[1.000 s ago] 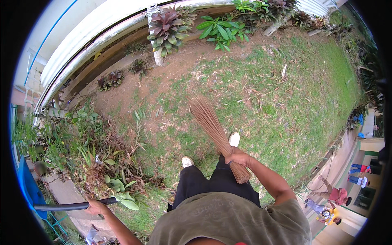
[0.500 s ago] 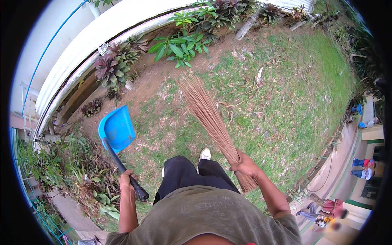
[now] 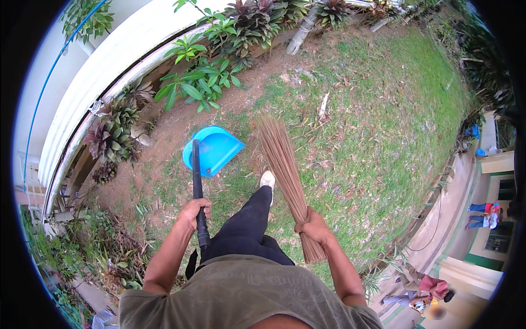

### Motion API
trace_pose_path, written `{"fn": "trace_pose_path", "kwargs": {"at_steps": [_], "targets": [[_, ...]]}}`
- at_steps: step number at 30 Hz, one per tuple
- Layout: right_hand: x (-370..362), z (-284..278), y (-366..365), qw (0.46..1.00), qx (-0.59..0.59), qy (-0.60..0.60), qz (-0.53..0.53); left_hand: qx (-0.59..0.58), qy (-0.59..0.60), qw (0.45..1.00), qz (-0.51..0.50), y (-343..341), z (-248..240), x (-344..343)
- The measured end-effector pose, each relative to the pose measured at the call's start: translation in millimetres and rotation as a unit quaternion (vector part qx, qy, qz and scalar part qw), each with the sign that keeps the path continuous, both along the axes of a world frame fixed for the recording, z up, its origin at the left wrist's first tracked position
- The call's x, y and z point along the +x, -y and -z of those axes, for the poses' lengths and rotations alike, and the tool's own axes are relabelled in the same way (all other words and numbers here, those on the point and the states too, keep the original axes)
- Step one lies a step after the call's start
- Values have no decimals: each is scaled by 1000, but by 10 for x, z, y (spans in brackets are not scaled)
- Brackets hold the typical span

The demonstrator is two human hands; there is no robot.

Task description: The person sweeps dry leaves and debris on a grassy area using a traditional broom and a blue dustpan. They gather the debris into piles and scoop it into the dustpan, moving across the yard to clean different sections.

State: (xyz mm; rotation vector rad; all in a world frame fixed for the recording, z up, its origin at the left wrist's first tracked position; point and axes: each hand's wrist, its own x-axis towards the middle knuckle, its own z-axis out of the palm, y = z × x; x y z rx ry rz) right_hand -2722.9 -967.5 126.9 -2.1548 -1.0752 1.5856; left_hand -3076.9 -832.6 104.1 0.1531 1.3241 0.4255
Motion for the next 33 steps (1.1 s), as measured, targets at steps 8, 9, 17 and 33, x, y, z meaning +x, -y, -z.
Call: {"fn": "trace_pose_path", "kwargs": {"at_steps": [8, 9, 17, 33], "targets": [[702, 201, -881, 992, -74, -21, -105, -60, 74, 995, 11, -1093, -64, 1065], [902, 205, -965, 995, -75, -30, -62, -56, 76, 996, 0, -1208, -94, 1191], [2931, 96, -744, 976, -59, -2, 208, -76, 70, 993, -63, -1681, 1, 1695], [7872, 2028, -801, 930, -318, 110, 146, -119, 9, 957, -265, -662, 579, 4439]]}}
